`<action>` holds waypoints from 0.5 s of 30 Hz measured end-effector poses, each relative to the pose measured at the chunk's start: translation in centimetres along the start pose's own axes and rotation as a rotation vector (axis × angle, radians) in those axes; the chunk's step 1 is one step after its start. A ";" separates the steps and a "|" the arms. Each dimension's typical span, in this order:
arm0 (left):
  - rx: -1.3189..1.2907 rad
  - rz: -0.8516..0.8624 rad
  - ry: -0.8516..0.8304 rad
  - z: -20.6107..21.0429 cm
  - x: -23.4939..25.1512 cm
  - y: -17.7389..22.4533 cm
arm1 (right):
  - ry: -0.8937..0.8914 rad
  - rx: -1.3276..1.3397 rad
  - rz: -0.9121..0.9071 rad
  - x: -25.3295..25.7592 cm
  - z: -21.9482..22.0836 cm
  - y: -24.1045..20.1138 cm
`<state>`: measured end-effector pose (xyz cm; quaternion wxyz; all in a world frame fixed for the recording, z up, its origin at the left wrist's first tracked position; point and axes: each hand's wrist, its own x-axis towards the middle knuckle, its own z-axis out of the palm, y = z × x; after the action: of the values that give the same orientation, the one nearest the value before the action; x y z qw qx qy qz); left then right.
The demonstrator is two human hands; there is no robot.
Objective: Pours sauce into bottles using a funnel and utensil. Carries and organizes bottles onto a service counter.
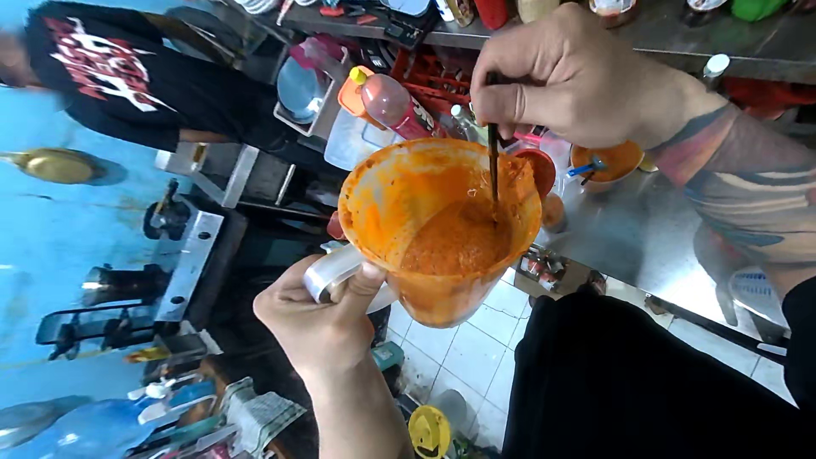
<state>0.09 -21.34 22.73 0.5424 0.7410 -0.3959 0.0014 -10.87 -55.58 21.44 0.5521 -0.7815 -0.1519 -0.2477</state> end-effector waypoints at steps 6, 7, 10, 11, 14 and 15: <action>0.009 0.005 -0.018 -0.3 0.0 -0.3 | -0.011 -0.004 -0.028 0.0 0.3 -0.3; 0.016 0.000 -0.019 -0.3 0.0 -0.3 | -0.008 0.002 -0.024 0.0 0.4 -0.3; 0.029 -0.007 -0.018 -0.4 0.1 -0.3 | 0.014 -0.009 -0.030 0.0 0.5 -0.4; 0.039 -0.010 -0.021 -0.4 0.1 -0.3 | -0.012 -0.009 -0.027 -0.1 0.5 -0.5; 0.062 -0.020 -0.035 -0.4 0.3 -0.1 | -0.025 -0.007 -0.039 -0.3 0.8 -0.5; 0.071 -0.026 -0.036 -0.4 0.3 0.0 | 0.007 -0.018 -0.051 -0.4 0.9 -0.5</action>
<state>0.48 -21.24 23.05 0.5084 0.7648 -0.3957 -0.0049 -11.23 -54.57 21.42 0.5390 -0.7814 -0.1679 -0.2658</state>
